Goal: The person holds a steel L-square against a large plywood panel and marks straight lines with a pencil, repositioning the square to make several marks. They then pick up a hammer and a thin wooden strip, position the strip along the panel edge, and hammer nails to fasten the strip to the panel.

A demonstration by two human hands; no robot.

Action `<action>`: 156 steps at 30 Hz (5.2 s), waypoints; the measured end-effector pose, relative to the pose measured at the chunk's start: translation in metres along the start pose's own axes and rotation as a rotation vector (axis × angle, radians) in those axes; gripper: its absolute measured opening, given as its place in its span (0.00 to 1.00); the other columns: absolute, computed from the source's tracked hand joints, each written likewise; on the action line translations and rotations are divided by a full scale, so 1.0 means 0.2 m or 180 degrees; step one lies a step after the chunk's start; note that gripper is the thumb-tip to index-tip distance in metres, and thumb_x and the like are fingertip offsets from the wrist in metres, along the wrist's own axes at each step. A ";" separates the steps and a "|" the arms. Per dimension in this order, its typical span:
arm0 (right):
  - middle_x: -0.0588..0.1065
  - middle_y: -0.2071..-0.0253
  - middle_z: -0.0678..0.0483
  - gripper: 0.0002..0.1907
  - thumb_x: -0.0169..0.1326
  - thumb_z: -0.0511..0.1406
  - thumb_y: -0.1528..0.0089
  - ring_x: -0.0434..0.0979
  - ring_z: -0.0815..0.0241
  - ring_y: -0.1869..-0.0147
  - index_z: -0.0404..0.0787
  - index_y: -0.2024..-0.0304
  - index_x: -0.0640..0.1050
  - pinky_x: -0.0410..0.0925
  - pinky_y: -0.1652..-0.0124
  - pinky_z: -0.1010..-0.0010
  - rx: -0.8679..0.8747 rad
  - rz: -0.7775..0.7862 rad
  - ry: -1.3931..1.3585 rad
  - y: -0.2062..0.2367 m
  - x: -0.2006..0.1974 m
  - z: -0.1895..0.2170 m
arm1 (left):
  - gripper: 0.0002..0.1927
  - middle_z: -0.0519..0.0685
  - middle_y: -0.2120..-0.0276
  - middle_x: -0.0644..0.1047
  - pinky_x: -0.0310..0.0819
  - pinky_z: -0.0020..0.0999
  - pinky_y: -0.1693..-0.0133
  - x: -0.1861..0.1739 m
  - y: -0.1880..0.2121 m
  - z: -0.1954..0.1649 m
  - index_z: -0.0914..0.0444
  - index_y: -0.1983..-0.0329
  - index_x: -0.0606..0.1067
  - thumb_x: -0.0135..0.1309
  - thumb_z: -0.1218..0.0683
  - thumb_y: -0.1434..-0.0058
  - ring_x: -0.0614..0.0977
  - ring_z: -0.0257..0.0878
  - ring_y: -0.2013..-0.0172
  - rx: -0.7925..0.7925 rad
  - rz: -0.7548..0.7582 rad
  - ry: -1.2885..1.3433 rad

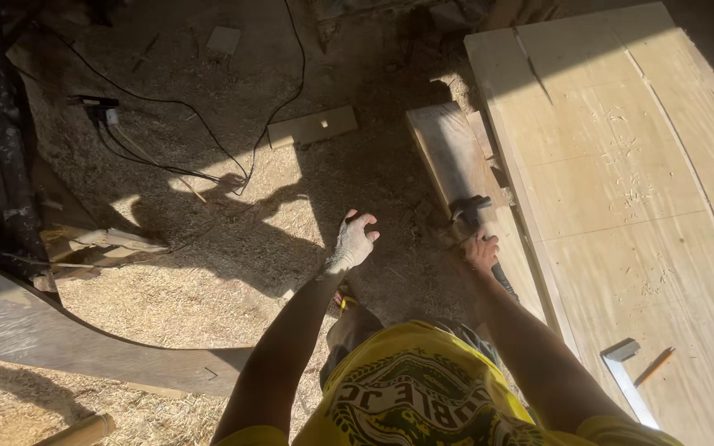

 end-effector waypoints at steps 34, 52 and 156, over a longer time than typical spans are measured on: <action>0.75 0.76 0.51 0.15 0.51 0.44 0.31 0.76 0.59 0.76 0.37 0.56 0.76 0.70 0.70 0.61 -0.3255 0.2031 -0.0414 -0.90 0.18 2.76 | 0.39 0.57 0.51 0.79 0.84 0.42 0.49 -1.07 -1.82 0.83 0.60 0.28 0.56 0.56 0.39 0.35 0.83 0.48 0.50 -0.1109 -0.1031 0.1794; 0.80 0.70 0.48 0.15 0.57 0.38 0.36 0.78 0.56 0.71 0.37 0.50 0.78 0.71 0.65 0.61 -0.2454 0.2748 0.0678 -1.71 0.26 3.64 | 0.26 0.56 0.54 0.80 0.74 0.48 0.50 -1.39 -2.89 1.29 0.60 0.40 0.68 0.50 0.39 0.32 0.82 0.51 0.53 -0.1824 -0.1027 0.1224; 0.82 0.67 0.46 0.20 0.60 0.50 0.40 0.83 0.47 0.62 0.42 0.59 0.83 0.74 0.59 0.56 0.1293 -0.1198 -0.1892 -8.10 -4.67 -1.96 | 0.41 0.48 0.54 0.82 0.82 0.33 0.56 5.48 -7.79 -5.37 0.52 0.25 0.57 0.63 0.58 0.39 0.86 0.35 0.57 0.1283 0.2953 0.1156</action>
Point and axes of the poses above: each hand's wrist, its own y-axis away from the middle knuckle, its own x-axis out of the palm, z = x × y, the point moved 3 cm from there along -y, towards the middle knuckle
